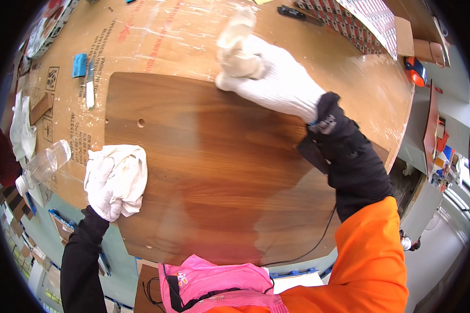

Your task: The recorder cleans a wood panel with a rag and applies stain or polish using a manual applicator.

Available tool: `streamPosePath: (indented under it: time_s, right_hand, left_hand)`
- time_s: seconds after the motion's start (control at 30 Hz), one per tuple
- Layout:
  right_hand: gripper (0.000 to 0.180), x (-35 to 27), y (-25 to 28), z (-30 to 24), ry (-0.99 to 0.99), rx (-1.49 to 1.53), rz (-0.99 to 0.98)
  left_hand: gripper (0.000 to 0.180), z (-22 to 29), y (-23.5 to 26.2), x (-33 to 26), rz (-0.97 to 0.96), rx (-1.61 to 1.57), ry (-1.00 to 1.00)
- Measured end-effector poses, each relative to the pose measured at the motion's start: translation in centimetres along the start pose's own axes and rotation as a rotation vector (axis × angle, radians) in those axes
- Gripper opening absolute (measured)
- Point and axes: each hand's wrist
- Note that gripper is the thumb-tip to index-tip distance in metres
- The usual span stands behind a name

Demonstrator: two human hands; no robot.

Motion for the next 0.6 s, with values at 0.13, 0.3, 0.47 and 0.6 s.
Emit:
streamPosePath:
  time_s: [0.13,0.3,0.47,0.6]
  right_hand:
    - [0.041,-2.2,1.9,1.4,-0.084,0.313,-0.049]
    - [0.043,1.2,-1.2,0.6,-0.067,0.336,-0.021]
    - [0.040,9.7,-7.2,-4.4,0.131,0.079,-0.034]
    - [0.038,9.0,-5.2,-5.4,0.113,0.030,-0.108]
  left_hand:
    - [0.046,0.5,0.4,0.6,-0.133,0.622,-0.493]
    - [0.031,1.1,0.6,0.8,-0.092,0.678,-0.594]
    - [0.032,1.6,0.4,1.1,-0.082,0.648,-0.646]
    - [0.033,2.5,0.2,1.4,-0.021,0.644,-0.667]
Point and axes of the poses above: each hand's wrist, its own x-axis towards the middle knuckle, its own y-axis out of the back of the hand, z = x × y, and after that the axes turned 6 degrees about -x, right-handed
